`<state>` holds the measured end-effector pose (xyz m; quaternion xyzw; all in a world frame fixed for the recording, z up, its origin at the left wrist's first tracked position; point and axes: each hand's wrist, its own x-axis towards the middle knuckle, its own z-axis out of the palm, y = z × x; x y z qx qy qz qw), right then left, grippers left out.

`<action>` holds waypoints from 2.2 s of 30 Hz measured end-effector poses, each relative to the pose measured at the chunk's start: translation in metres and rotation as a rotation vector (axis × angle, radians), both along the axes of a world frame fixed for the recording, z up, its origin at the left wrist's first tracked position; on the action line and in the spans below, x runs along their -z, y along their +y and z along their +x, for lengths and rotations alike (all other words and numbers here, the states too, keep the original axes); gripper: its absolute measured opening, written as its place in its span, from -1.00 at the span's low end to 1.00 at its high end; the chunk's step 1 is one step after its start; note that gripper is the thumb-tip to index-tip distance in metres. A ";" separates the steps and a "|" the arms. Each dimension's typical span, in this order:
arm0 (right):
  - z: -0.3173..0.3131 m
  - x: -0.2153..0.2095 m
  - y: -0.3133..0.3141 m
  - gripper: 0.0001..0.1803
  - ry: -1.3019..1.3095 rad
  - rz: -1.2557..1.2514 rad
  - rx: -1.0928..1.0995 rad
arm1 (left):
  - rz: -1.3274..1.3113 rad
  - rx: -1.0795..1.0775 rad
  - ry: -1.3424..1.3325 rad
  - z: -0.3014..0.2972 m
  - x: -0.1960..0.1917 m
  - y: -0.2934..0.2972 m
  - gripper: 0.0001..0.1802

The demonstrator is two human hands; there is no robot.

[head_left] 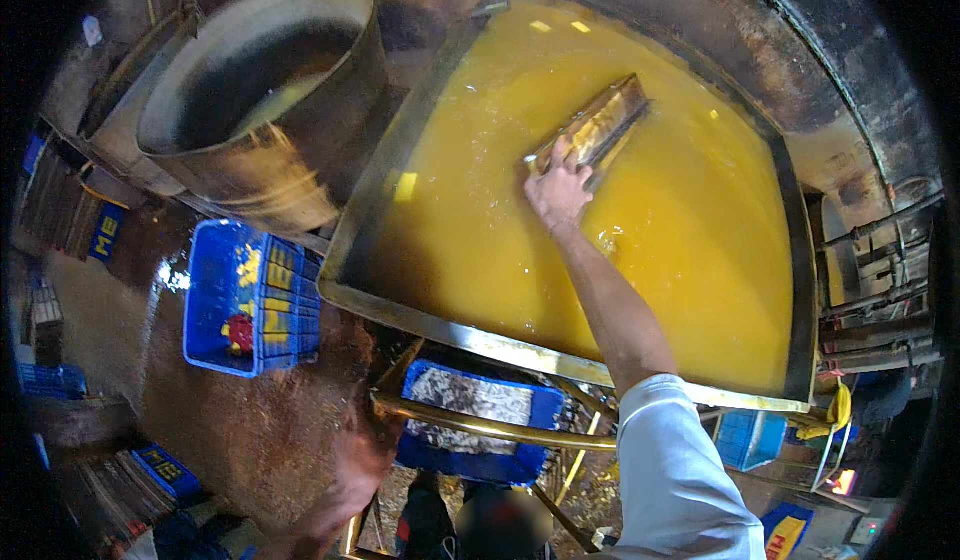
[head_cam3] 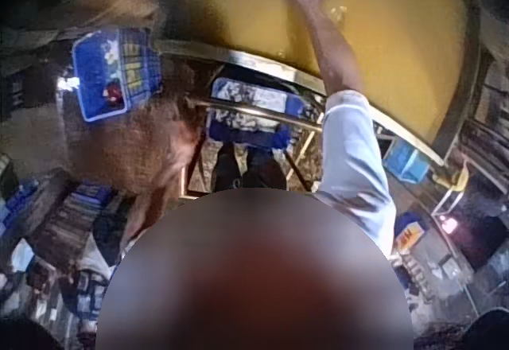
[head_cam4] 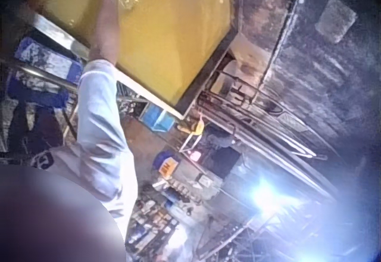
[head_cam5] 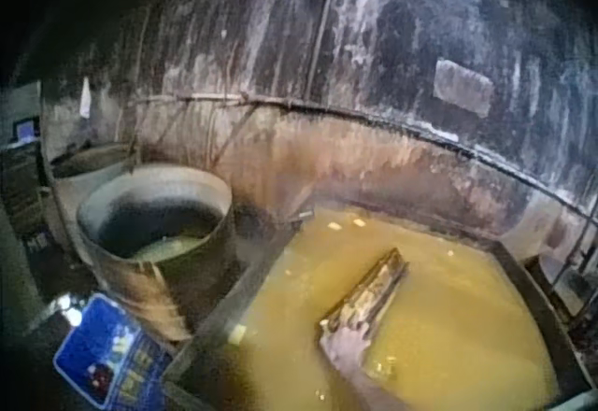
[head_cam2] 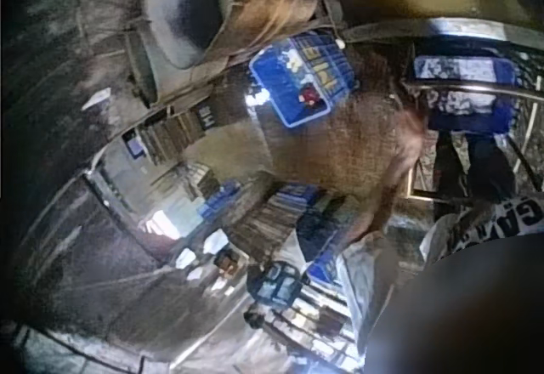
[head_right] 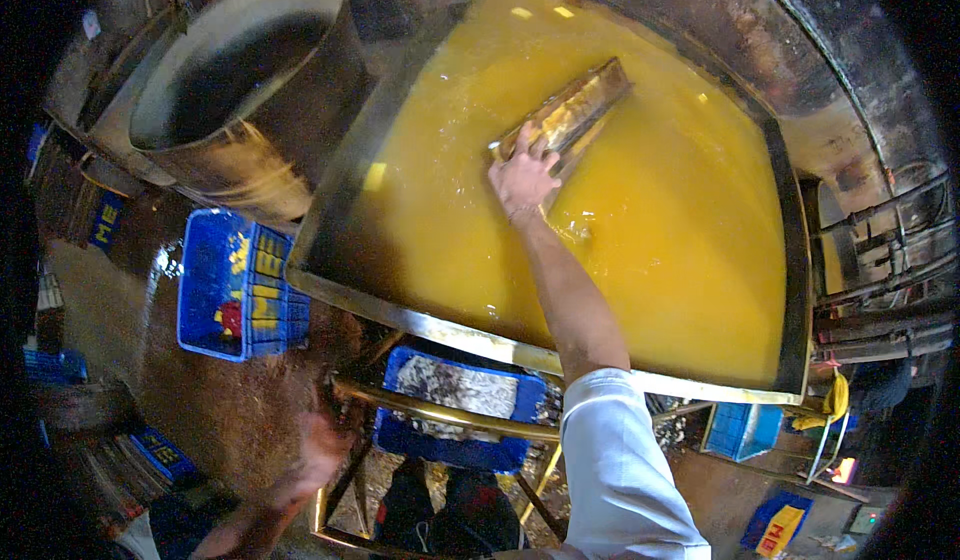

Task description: The person trims the edges of a large white cheese block with a knife, places a metal grate on top, and scrapes the surface repeatedly. The person then removes the grate, trims more edges, and places the block into a yellow liquid vat before retrieving it and repeating the process.

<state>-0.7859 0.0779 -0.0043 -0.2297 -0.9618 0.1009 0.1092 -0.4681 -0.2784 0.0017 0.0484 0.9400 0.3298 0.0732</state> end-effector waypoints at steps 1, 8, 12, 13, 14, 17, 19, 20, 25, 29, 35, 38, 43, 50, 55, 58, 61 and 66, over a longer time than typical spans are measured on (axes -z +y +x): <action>0.002 -0.002 -0.009 -0.08 -0.020 0.042 -0.029 | 0.033 0.001 0.047 0.001 0.000 0.000 -0.19; 0.054 -0.081 -0.027 -0.04 0.021 -0.028 -0.293 | 0.158 0.053 0.241 -0.004 0.043 -0.007 -0.20; 0.101 -0.154 0.000 -0.17 0.176 -0.100 -0.408 | 0.002 0.003 0.353 -0.011 0.100 -0.030 -0.15; 0.116 -0.170 0.020 -0.19 0.220 -0.089 -0.424 | 0.025 -0.011 0.324 -0.011 0.089 -0.023 -0.14; 0.124 -0.195 0.031 -0.23 0.159 -0.162 -0.418 | 0.035 -0.036 0.299 -0.008 0.075 -0.021 -0.13; 0.137 -0.243 0.089 -0.27 0.321 -0.318 -0.476 | 0.122 -0.087 0.117 -0.006 0.000 0.011 -0.09; 0.143 -0.279 0.127 -0.27 0.458 -0.334 -0.616 | -0.024 -0.129 0.100 -0.013 0.002 0.012 -0.07; 0.152 -0.305 0.146 -0.39 0.409 -0.348 -0.564 | -0.026 -0.126 0.201 -0.014 0.002 0.011 -0.05; 0.282 -0.441 0.195 -0.73 0.501 -0.362 -0.416 | -0.092 -0.159 0.190 -0.005 -0.006 0.026 -0.02; 0.525 -0.511 0.191 -0.47 0.710 -0.262 -0.330 | -0.132 -0.138 0.238 0.004 -0.001 0.013 -0.05; 0.937 -0.394 0.065 -0.34 1.091 -0.192 0.228 | -0.053 -0.091 0.196 0.019 0.005 -0.010 -0.02; 1.062 -0.303 -0.049 -0.31 1.047 -0.266 0.615 | -0.154 -0.040 0.247 0.048 0.023 -0.027 -0.01; 1.148 -0.196 -0.112 -0.34 0.530 -0.499 0.999 | -0.208 0.080 0.331 0.106 0.021 -0.071 -0.15; 1.410 0.093 -0.053 -0.49 0.146 -0.441 1.414 | -0.148 0.758 0.292 0.362 0.129 0.210 -0.30; 1.538 0.052 -0.059 -0.33 0.262 -0.619 1.832 | -0.302 1.412 -0.035 0.644 0.128 0.456 -0.37; 1.619 0.010 -0.036 -0.30 0.493 -0.522 1.806 | -0.439 1.598 -0.099 0.760 0.135 0.551 -0.40; 1.686 -0.005 -0.020 -0.29 0.777 -0.670 1.897 | -0.522 1.706 -0.137 0.850 0.152 0.636 -0.44; 1.783 -0.057 0.079 -0.47 1.045 -0.557 1.792 | -0.304 1.854 -0.200 1.034 0.166 0.780 -0.50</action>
